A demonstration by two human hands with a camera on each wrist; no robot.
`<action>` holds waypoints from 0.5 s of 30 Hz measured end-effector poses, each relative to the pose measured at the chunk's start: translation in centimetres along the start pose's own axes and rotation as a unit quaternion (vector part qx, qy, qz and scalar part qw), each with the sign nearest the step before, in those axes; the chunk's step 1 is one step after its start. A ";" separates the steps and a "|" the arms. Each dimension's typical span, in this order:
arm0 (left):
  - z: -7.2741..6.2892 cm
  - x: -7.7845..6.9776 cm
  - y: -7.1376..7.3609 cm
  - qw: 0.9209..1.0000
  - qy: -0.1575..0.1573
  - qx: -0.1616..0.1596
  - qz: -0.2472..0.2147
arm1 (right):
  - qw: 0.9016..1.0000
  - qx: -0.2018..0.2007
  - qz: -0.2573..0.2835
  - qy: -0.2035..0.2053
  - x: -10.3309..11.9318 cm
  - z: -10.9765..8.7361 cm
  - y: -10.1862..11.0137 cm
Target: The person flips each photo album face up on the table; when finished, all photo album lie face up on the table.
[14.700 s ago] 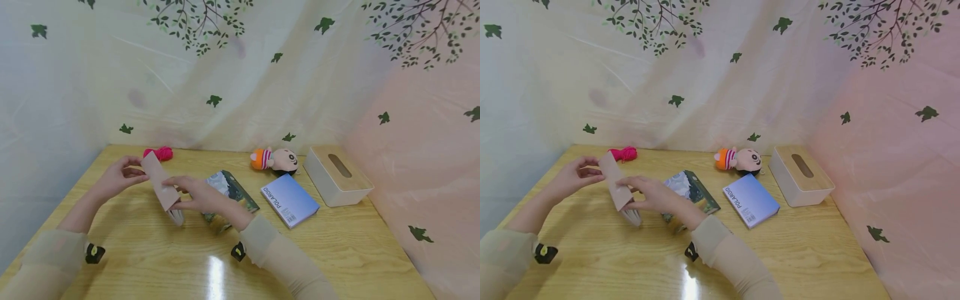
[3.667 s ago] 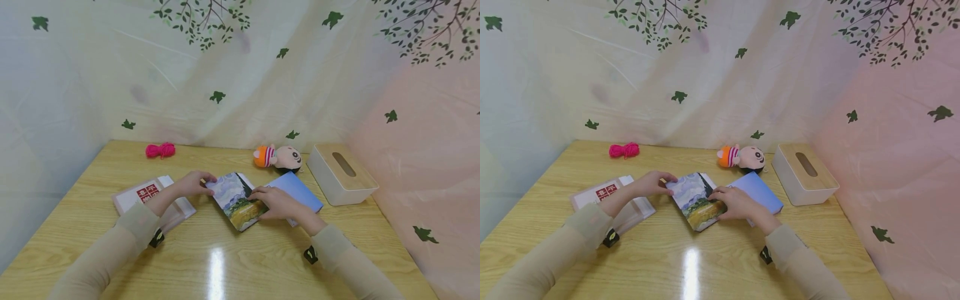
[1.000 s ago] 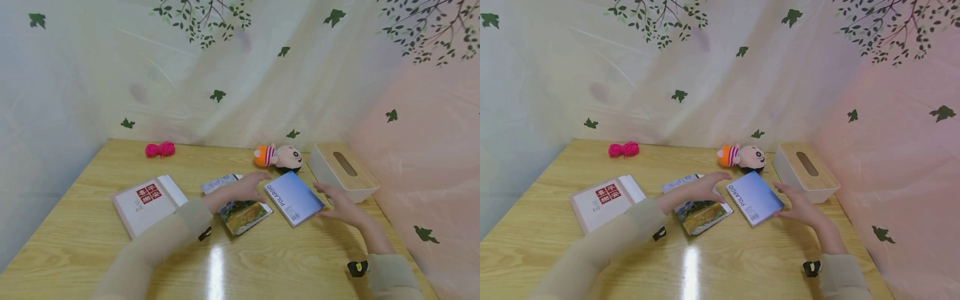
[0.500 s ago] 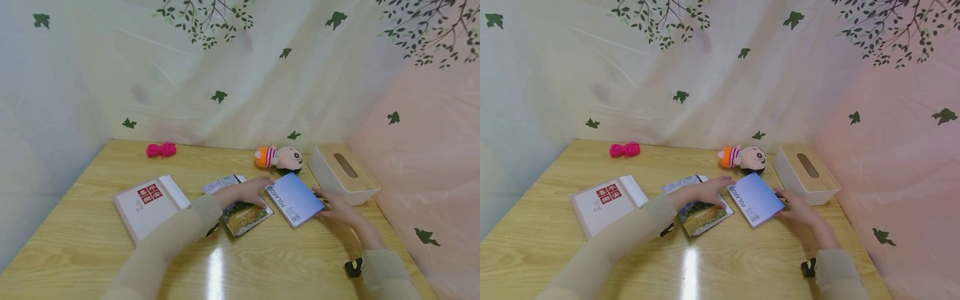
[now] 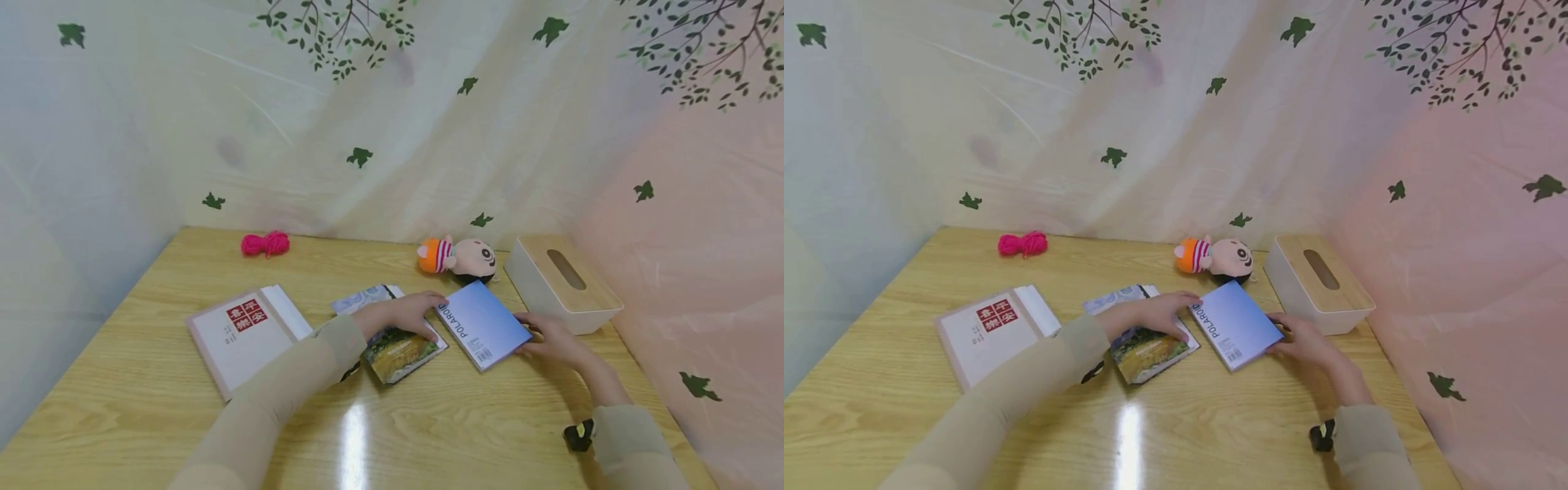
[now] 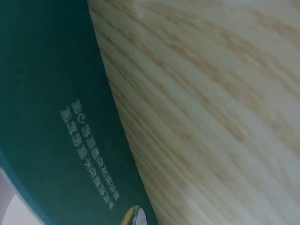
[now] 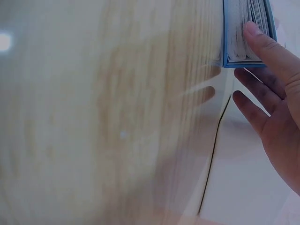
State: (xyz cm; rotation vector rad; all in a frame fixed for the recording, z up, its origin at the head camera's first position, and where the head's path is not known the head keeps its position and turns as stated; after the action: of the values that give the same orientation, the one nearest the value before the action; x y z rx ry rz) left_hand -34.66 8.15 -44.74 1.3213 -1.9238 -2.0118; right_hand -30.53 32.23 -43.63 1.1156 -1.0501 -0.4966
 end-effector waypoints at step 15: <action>-0.4 0.0 -0.3 1.000 0.005 -0.003 -0.009 | 0.999 0.016 0.031 0.006 0.9 -0.4 0.4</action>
State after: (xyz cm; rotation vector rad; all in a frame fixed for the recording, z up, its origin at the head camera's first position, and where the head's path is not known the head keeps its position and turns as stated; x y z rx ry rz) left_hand -34.27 7.90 -44.94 1.3491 -1.9056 -2.0132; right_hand -29.81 31.94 -42.87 1.1100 -1.0823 -0.4257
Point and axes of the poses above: each hand's wrist, its own z-axis towards the middle knuckle, its own y-axis out of the back of the hand, x = y × z, the point moved 7 cm from there along z, towards the middle knuckle, and after that the axes turned 2 degrees about -z, right-handed, at the moved point
